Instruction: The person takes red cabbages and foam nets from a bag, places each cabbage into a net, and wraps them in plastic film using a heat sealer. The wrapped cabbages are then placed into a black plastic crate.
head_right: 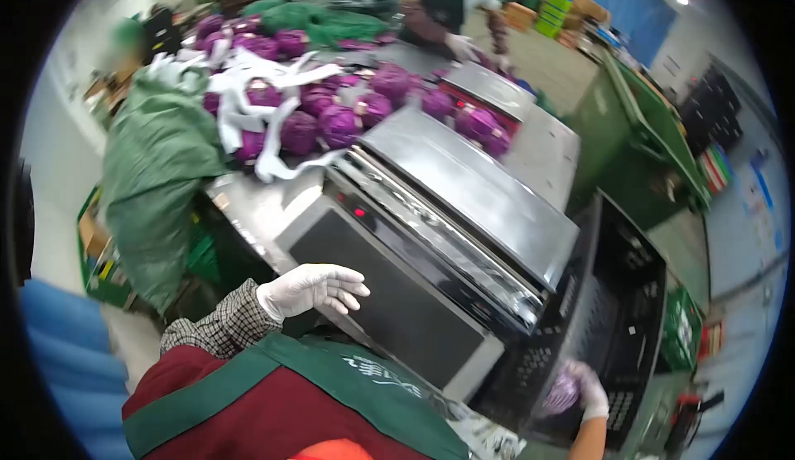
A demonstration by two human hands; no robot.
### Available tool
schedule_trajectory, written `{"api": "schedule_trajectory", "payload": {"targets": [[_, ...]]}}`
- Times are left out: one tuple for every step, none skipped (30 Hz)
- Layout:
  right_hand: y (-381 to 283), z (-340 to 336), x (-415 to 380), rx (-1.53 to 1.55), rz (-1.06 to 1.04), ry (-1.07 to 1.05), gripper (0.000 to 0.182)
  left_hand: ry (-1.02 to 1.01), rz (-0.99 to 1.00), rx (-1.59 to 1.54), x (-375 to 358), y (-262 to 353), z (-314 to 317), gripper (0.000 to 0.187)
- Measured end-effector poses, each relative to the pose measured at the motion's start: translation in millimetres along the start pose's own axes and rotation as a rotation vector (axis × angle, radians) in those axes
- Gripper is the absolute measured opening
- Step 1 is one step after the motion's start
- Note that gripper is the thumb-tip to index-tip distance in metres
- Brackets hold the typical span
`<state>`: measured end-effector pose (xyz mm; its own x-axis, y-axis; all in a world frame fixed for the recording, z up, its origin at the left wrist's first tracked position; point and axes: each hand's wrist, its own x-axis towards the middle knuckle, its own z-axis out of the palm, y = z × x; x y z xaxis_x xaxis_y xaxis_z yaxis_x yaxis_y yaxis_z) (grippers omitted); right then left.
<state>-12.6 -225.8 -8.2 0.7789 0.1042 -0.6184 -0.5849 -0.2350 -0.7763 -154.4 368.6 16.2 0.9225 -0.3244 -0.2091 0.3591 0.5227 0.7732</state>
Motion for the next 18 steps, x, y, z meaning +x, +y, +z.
{"api": "schedule_trajectory", "payload": {"targets": [[29.9,-23.8,29.3,-0.213,0.075,-0.039,0.024,0.065,0.051,0.003,-11.8,3.7,-8.9,0.044],[37.7,-6.6,33.6,-0.611,-0.055,0.065,0.032,0.112,0.075,-0.008,-19.1,6.1,-17.1,0.044],[49.1,-0.4,40.0,-0.869,-0.03,0.132,0.032,0.153,0.095,-0.021,-25.3,7.9,-25.2,0.043],[56.5,-1.2,43.5,-0.979,0.033,0.18,0.033,0.191,0.108,-0.037,-30.7,9.4,-33.6,0.042],[61.0,-1.9,44.8,-1.033,0.092,0.209,0.033,0.217,0.147,-0.002,-33.2,12.2,-43.1,0.043],[62.3,-4.5,43.6,-1.063,0.149,0.238,0.034,0.24,0.178,0.035,-34.3,16.1,-53.5,0.043],[61.7,-8.6,41.5,-1.073,0.188,0.264,0.034,0.255,0.2,0.073,-35.5,20.0,-63.9,0.044],[58.4,-11.1,39.7,-1.076,0.212,0.301,0.035,0.295,0.202,0.116,-34.7,27.6,-76.2,0.043],[56.6,-14.8,33.2,-1.079,0.232,0.347,0.035,0.359,0.181,0.201,-32.7,37.3,-90.8,0.041],[54.0,-17.3,26.9,-1.062,0.223,0.423,0.036,0.423,0.212,0.367,-29.0,43.9,-111.3,0.039],[46.8,-19.0,19.4,-1.031,0.193,0.505,0.036,0.487,0.244,0.531,-26.9,52.3,-131.6,0.038],[35.9,-18.5,11.8,-0.976,0.137,0.603,0.037,0.553,0.336,0.835,-28.8,67.8,-148.6,0.036],[19.5,-15.0,0.4,-0.891,0.05,0.689,0.037,0.613,0.421,1.142,-32.7,85.2,-166.3,0.036],[-0.3,-6.4,-13.6,-0.78,-0.054,0.762,0.038,0.659,0.509,1.455,-37.3,102.0,-184.2,0.036],[-23.0,9.6,-28.5,-0.641,-0.187,0.806,0.038,0.68,0.489,1.736,-39.2,114.8,-204.9,0.038],[-47.7,31.4,-46.6,-0.49,-0.33,0.817,0.039,0.696,0.472,2.013,-37.0,123.3,-230.6,0.041],[-71.1,67.1,-62.5,-0.357,-0.464,0.795,0.039,0.708,0.45,2.285,-33.8,127.6,-260.7,0.043],[-100.3,117.3,-72.5,-0.272,-0.604,0.769,0.041,0.532,0.503,2.405,-22.9,125.9,-311.8,0.046]]}}
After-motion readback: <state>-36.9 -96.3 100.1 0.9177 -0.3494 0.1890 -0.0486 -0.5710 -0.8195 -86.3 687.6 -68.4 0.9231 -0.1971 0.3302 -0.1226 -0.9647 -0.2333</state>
